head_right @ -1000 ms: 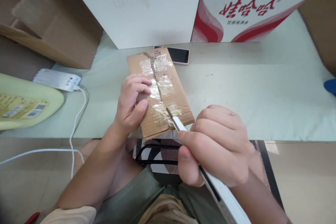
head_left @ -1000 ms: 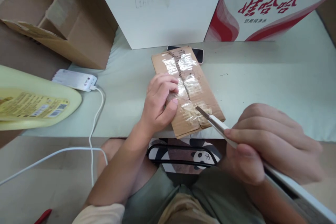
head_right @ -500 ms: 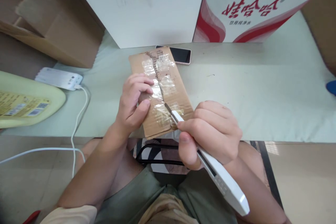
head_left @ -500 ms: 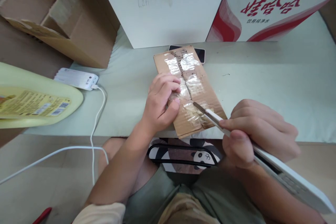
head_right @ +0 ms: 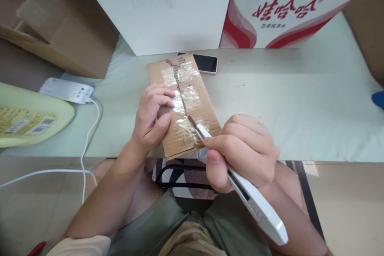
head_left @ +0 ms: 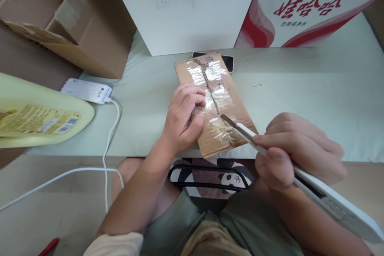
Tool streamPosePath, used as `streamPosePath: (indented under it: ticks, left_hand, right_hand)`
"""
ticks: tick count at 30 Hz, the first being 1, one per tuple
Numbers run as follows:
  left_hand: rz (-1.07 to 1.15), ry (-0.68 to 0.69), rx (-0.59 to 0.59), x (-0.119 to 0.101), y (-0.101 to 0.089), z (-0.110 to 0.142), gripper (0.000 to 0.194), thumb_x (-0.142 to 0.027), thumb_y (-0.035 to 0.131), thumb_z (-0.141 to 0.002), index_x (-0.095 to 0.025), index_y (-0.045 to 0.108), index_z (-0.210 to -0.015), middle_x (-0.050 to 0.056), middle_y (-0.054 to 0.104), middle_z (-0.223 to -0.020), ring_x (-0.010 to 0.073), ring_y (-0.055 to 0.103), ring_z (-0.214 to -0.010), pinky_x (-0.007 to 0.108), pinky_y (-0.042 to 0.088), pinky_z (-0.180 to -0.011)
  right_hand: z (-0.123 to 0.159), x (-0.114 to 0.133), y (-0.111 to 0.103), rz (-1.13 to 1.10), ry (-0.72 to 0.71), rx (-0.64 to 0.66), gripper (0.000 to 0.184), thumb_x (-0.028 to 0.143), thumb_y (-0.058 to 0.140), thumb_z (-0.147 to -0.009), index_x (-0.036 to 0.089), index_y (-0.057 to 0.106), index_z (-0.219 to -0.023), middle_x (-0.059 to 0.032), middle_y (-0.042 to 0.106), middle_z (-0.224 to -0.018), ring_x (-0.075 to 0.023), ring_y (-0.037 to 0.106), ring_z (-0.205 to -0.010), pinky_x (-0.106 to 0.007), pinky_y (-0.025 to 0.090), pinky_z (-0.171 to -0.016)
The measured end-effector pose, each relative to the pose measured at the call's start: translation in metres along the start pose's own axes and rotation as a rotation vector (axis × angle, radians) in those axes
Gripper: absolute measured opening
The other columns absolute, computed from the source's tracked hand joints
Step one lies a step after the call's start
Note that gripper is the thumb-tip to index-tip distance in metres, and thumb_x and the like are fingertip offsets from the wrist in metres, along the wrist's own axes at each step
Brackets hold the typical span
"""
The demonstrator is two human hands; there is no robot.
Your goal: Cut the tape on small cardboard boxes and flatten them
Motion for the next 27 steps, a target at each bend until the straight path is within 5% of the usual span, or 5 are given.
streamPosePath:
  ticks: [4, 12, 27]
  left_hand:
    - [-0.003, -0.001, 0.003, 0.000, 0.000, 0.000, 0.008, -0.028, 0.047, -0.096, -0.027, 0.052, -0.102, 0.008, 0.069, -0.114, 0.0277, 0.063, -0.113, 0.055, 0.049, -0.109]
    - [-0.018, -0.018, 0.020, 0.002, 0.001, 0.001, 0.009, -0.029, 0.046, -0.096, -0.027, 0.052, -0.102, 0.008, 0.070, -0.115, 0.0286, 0.062, -0.113, 0.056, 0.049, -0.108]
    - [-0.019, -0.024, 0.029, 0.002, 0.002, 0.001, 0.010, -0.033, 0.044, -0.098, -0.029, 0.051, -0.104, 0.009, 0.070, -0.117, 0.0309, 0.062, -0.116, 0.059, 0.048, -0.110]
  right_hand:
    - [-0.001, -0.003, 0.006, 0.032, 0.027, 0.028, 0.034, 0.038, 0.057, -0.100, 0.023, 0.063, -0.070, 0.0009, 0.044, -0.054, -0.0135, 0.045, -0.046, -0.033, 0.037, -0.047]
    - [-0.017, -0.002, 0.010, -0.180, 0.121, -0.024, 0.017, 0.014, 0.057, -0.089, 0.019, 0.061, -0.073, 0.0033, 0.048, -0.056, -0.0087, 0.044, -0.046, -0.028, 0.033, -0.047]
    - [-0.024, 0.007, 0.011, -0.081, 0.077, 0.037, 0.016, 0.013, 0.058, -0.087, 0.021, 0.059, -0.073, 0.0036, 0.049, -0.055, -0.0095, 0.042, -0.044, -0.028, 0.035, -0.043]
Point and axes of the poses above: each hand's wrist, its own z-axis away from the middle knuckle, its own y-axis out of the palm, x = y × z, the point moved 10 cm from there along -z, towards the middle knuckle
